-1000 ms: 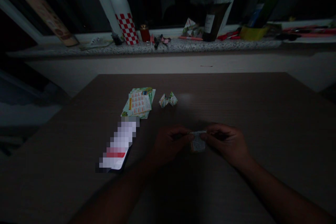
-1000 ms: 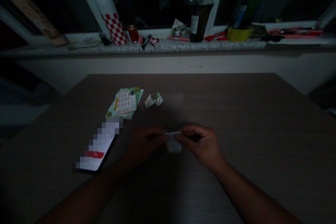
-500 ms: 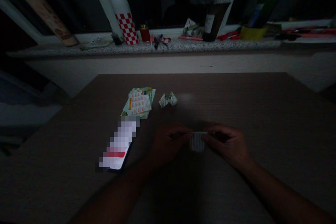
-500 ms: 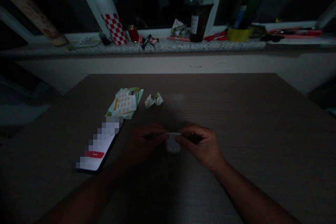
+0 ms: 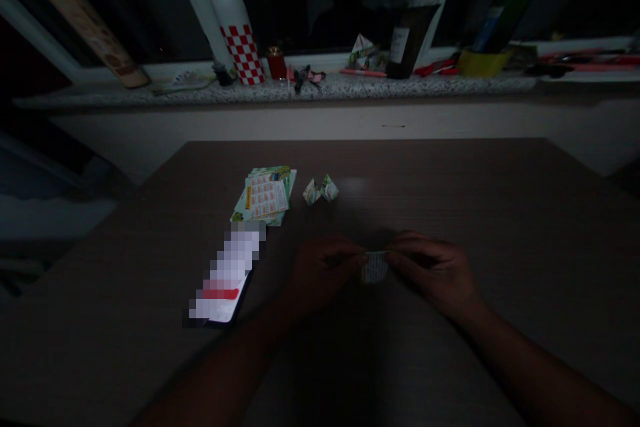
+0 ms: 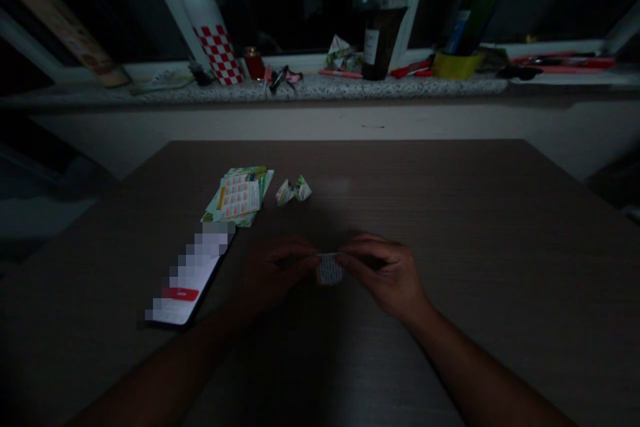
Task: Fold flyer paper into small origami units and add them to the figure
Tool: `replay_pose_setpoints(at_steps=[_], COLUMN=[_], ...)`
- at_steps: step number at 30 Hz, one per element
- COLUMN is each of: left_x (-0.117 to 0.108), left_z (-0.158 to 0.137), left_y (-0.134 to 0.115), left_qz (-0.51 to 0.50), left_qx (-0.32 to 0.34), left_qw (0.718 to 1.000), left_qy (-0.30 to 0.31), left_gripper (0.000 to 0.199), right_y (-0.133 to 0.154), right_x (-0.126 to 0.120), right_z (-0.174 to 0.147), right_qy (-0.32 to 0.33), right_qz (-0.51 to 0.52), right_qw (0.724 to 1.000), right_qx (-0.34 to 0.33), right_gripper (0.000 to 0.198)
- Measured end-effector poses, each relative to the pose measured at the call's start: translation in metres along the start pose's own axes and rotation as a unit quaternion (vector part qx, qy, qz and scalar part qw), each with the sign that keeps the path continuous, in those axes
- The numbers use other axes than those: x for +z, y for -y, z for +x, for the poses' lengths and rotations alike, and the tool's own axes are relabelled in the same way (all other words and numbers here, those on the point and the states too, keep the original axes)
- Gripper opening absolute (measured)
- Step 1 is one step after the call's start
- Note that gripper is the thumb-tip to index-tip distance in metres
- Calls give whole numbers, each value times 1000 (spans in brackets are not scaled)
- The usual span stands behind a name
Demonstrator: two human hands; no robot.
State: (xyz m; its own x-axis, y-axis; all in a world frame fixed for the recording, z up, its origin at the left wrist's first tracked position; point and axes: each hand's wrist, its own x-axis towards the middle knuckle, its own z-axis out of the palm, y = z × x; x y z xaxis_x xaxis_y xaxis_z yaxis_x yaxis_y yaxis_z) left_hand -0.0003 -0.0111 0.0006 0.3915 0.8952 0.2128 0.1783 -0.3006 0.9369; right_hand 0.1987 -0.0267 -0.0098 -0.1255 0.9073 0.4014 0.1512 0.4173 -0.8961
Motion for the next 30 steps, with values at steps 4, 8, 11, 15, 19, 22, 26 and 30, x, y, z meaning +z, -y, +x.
replay_pose_setpoints(at_steps=[4,8,11,15,19,22,26,30], left_x=[0,0,0,0,0,0,-1,-3], left_z=[0,0,0,-1,-1,-1,-2,-1], left_y=[0,-2,-2,-3,-2,-1,0,-2], left_qz=[1,3,9,6,13,11,7,5], left_qx=[-1,-10,-8,-6,-1,12,35,34], left_qw=[1000,1000,1000,1000,1000,1000,999,999], left_qy=[-6,-10,-9,-7,-3,-2,-21,-26], left_gripper=[12,13,13,13,13,13,12,12], right_y=[-1,-2,-2,-2,3,5,4,-1], right_x=[0,0,0,0,-1,-1,0,1], right_z=[0,-1,-1,0,0,0,0,-2], right_qy=[-3,-6,-6,-7,-1,4,10,-4], right_qz=[-1,-1,-5,-5,-11,-9,-9,-24], right_qw=[1000,1000,1000,1000,1000,1000,1000,1000], right_qx=[7,8,7,8,-2,-11,-1,15], right_gripper=[5,6,5,5,5,6,4,10])
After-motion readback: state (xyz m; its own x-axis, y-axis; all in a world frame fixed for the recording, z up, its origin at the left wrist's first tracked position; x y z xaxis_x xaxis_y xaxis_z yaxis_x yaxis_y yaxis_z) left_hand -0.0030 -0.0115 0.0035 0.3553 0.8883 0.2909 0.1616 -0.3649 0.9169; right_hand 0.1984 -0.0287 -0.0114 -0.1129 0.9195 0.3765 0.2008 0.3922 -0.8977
